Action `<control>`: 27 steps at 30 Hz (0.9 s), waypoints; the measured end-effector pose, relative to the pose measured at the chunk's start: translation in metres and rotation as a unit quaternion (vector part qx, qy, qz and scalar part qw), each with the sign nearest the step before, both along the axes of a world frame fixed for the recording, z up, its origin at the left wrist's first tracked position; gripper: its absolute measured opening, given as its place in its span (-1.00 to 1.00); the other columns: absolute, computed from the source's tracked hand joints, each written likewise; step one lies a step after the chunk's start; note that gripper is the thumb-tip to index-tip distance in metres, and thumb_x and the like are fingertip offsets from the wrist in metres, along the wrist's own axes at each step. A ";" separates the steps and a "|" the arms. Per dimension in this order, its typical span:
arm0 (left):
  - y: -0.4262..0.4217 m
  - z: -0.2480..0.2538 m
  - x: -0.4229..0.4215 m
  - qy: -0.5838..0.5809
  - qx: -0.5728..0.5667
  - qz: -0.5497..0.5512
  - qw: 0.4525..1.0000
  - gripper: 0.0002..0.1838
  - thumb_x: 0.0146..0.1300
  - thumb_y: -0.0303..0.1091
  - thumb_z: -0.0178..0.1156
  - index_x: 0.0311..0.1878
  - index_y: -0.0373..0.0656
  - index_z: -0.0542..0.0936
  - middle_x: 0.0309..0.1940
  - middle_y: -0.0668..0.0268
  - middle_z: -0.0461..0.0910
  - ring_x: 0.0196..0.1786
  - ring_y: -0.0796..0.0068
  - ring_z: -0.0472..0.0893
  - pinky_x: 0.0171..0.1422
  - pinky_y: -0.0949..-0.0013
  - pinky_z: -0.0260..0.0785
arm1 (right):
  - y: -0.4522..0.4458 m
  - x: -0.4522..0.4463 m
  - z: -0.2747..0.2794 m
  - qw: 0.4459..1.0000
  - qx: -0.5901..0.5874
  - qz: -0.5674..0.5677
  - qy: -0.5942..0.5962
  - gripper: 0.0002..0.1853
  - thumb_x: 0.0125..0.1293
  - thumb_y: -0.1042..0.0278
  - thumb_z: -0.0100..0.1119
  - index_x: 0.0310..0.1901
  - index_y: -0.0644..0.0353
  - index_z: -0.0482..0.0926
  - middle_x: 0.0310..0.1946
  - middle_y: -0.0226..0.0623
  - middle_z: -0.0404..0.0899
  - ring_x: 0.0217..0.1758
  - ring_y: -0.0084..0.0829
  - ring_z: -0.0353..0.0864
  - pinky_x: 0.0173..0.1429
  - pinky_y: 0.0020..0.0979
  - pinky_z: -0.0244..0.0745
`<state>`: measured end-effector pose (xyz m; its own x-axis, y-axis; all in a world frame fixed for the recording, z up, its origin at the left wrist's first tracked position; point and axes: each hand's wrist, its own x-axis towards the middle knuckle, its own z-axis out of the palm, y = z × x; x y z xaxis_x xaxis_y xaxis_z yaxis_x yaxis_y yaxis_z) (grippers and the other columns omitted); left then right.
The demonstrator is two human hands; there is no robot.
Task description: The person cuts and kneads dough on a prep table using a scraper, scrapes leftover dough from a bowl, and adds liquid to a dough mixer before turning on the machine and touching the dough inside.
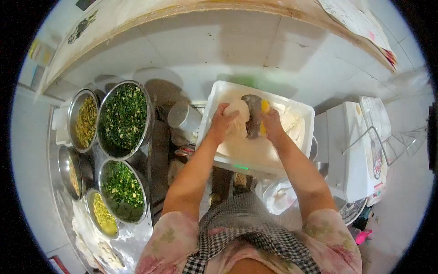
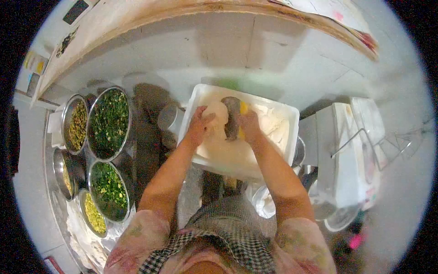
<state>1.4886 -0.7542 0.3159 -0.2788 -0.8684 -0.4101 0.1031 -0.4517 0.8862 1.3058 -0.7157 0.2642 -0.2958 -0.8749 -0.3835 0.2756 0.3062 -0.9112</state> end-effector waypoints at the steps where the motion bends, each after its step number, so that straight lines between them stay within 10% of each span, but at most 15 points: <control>1: -0.003 -0.012 -0.004 -0.008 -0.048 -0.014 0.999 -0.53 0.07 -0.31 0.24 0.07 -0.16 0.38 -0.19 0.27 0.49 -0.16 0.43 0.48 -0.14 0.37 0.36 | 0.000 0.001 -0.004 0.999 0.027 -0.003 -0.031 -0.77 0.12 0.42 0.14 -0.18 0.27 0.49 -0.40 -0.38 0.49 -0.43 -0.54 0.43 -0.36 -0.49 0.36; 3: -0.009 -0.042 -0.011 -0.023 -0.143 -0.039 0.989 -0.58 0.14 -0.32 0.17 0.07 -0.16 0.37 -0.25 0.27 0.49 -0.21 0.46 0.48 -0.21 0.37 0.37 | 0.014 0.003 -0.001 0.995 -0.083 0.037 0.051 -0.75 0.13 0.42 0.15 -0.14 0.25 0.47 -0.35 -0.35 0.50 -0.32 -0.46 0.49 -0.26 -0.47 0.43; 5: 0.000 -0.014 -0.010 -0.036 -0.147 -0.058 0.987 -0.62 0.20 -0.31 0.10 0.08 -0.16 0.38 -0.28 0.23 0.50 -0.27 0.43 0.49 -0.24 0.37 0.35 | 0.016 0.011 0.017 0.977 -0.061 -0.034 -0.203 -0.74 0.14 0.41 0.15 -0.11 0.24 0.46 -0.36 -0.35 0.49 -0.27 -0.45 0.51 -0.21 -0.46 0.45; 9: -0.014 -0.027 -0.006 -0.122 -0.263 -0.080 0.954 -0.63 0.22 -0.29 0.05 0.09 -0.15 0.37 -0.37 0.14 0.50 -0.40 0.31 0.47 -0.31 0.33 0.33 | 0.029 0.005 0.000 0.975 0.004 -0.084 -0.208 -0.77 0.16 0.42 0.14 -0.14 0.22 0.44 -0.37 -0.37 0.48 -0.29 -0.44 0.53 -0.25 -0.42 0.48; 14: -0.029 -0.059 -0.002 -0.444 -0.527 -0.115 0.716 -0.62 0.20 -0.38 0.00 0.12 -0.11 0.38 -0.05 0.03 0.43 -0.09 0.14 0.44 -0.04 0.23 0.29 | 0.025 0.005 0.004 0.977 0.013 -0.069 -0.203 -0.82 0.15 0.43 0.15 -0.21 0.20 0.43 -0.36 -0.38 0.50 -0.36 -0.44 0.54 -0.31 -0.37 0.51; 16: -0.026 -0.065 -0.004 -0.456 -0.536 -0.081 0.706 -0.60 0.21 -0.40 -0.03 0.15 -0.12 0.35 0.06 0.01 0.37 0.05 0.14 0.40 0.09 0.24 0.23 | 0.022 0.010 0.009 0.974 -0.004 -0.081 -0.214 -0.81 0.14 0.43 0.16 -0.21 0.21 0.43 -0.35 -0.37 0.50 -0.34 -0.45 0.54 -0.30 -0.37 0.51; 20: -0.015 -0.058 -0.022 -0.152 -0.361 -0.031 0.919 -0.54 0.25 -0.39 -0.10 0.24 -0.17 0.26 0.19 0.01 0.26 0.24 0.18 0.27 0.29 0.31 0.07 | 0.018 0.004 -0.030 0.979 0.023 -0.092 -0.182 -0.79 0.13 0.46 0.17 -0.20 0.24 0.43 -0.35 -0.36 0.51 -0.29 -0.44 0.55 -0.29 -0.37 0.51; 27: -0.002 -0.019 -0.016 -0.093 -0.263 -0.076 0.957 -0.45 0.26 -0.41 -0.13 0.35 -0.10 0.10 0.11 0.04 0.38 0.19 0.26 0.35 0.25 0.42 0.13 | 0.021 0.000 -0.054 0.951 -0.190 0.128 0.210 -0.68 0.17 0.45 0.11 -0.02 0.21 0.38 -0.20 -0.32 0.51 -0.17 -0.44 0.54 -0.15 -0.41 0.52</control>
